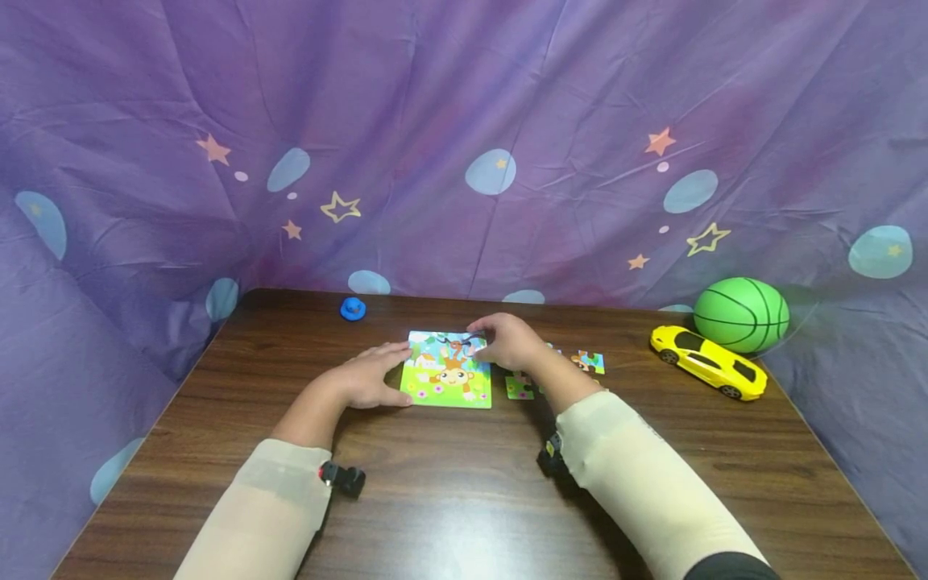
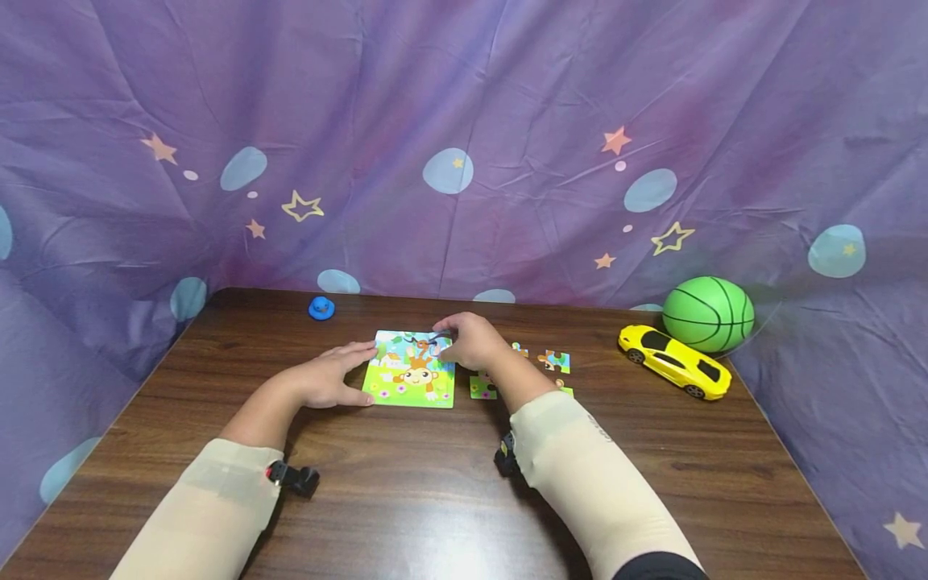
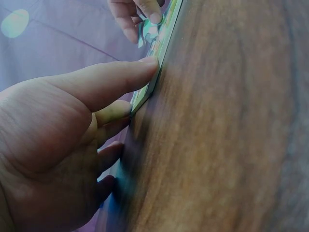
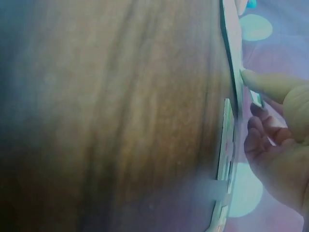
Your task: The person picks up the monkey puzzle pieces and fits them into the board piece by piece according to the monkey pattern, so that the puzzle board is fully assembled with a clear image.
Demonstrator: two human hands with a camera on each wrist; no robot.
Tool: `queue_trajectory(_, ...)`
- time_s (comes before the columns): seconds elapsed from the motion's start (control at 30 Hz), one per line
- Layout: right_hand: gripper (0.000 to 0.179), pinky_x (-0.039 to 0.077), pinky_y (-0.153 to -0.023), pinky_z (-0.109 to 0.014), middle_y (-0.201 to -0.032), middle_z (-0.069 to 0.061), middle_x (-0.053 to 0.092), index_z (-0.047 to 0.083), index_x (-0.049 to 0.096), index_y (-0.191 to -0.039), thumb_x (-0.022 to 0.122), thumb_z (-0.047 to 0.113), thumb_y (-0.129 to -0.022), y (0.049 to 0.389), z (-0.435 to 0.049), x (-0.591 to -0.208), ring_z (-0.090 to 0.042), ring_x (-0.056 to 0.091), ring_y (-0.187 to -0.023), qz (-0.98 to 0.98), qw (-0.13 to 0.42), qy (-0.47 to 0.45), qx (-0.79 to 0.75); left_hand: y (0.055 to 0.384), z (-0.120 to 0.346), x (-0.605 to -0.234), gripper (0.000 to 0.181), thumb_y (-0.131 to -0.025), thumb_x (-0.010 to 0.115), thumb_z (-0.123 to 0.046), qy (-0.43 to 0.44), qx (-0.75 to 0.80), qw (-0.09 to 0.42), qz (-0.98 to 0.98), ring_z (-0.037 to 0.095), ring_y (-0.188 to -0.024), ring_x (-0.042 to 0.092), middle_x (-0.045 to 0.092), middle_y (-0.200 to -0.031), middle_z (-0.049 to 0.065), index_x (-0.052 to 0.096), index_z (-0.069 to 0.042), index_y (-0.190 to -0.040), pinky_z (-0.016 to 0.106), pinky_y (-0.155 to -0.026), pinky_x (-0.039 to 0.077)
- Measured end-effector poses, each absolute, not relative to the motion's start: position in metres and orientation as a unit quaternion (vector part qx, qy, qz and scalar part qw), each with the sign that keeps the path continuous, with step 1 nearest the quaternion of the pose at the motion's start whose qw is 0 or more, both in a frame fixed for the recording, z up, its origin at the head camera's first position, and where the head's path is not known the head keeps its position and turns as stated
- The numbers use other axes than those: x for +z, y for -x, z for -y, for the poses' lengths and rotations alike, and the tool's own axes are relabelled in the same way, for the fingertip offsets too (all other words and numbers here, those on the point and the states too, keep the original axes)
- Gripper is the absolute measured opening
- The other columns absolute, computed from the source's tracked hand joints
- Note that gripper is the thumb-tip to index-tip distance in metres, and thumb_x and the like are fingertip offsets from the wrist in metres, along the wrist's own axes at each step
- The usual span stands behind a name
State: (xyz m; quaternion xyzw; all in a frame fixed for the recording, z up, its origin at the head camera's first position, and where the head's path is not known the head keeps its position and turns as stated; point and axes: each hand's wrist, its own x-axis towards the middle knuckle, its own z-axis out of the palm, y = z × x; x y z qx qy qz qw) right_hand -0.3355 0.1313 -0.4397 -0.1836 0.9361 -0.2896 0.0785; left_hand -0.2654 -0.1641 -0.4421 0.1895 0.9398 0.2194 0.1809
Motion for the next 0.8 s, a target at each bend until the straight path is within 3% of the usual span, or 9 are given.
queue_trajectory(0.1, 0.050, 0.043, -0.126, -0.051, -0.142, -0.014, 0.068, 0.015, 0.075, -0.132, 0.090, 0.024, -0.086, 0.3368, -0.1305, -0.4407, -0.034, 0.059, -0.139, -0.942, 0.080, 0.193, -0.263, 0.2649, 0.1637, -0.4411, 0.092, -0.095, 0.077, -0.047, -0.190, 0.220, 0.181, -0.940, 0.041, -0.168, 0.013, 0.022, -0.181, 0.006, 0.033, -0.014, -0.169, 0.066, -0.135, 0.017)
queue_trajectory(0.63, 0.051, 0.040, -0.129, -0.051, -0.157, -0.018, 0.053, 0.014, 0.074, -0.136, 0.087, 0.033, -0.091, 0.3367, -0.1248, -0.4391, -0.038, 0.054, -0.145, -0.947, 0.121, 0.192, -0.227, 0.2641, 0.1633, -0.4408, 0.092, -0.096, 0.076, -0.048, -0.187, 0.223, 0.185, -0.939, 0.041, -0.168, 0.012, 0.021, -0.181, 0.006, 0.032, -0.015, -0.170, 0.066, -0.135, 0.016)
queue_trajectory(0.8, 0.051, 0.042, -0.127, -0.051, -0.154, -0.016, 0.055, 0.016, 0.074, -0.137, 0.087, 0.033, -0.091, 0.3373, -0.1242, -0.4400, -0.037, 0.056, -0.142, -0.947, 0.118, 0.196, -0.227, 0.2637, 0.1632, -0.4408, 0.092, -0.096, 0.076, -0.048, -0.186, 0.224, 0.185, -0.939, 0.041, -0.169, 0.012, 0.021, -0.181, 0.006, 0.032, -0.015, -0.170, 0.066, -0.135, 0.017)
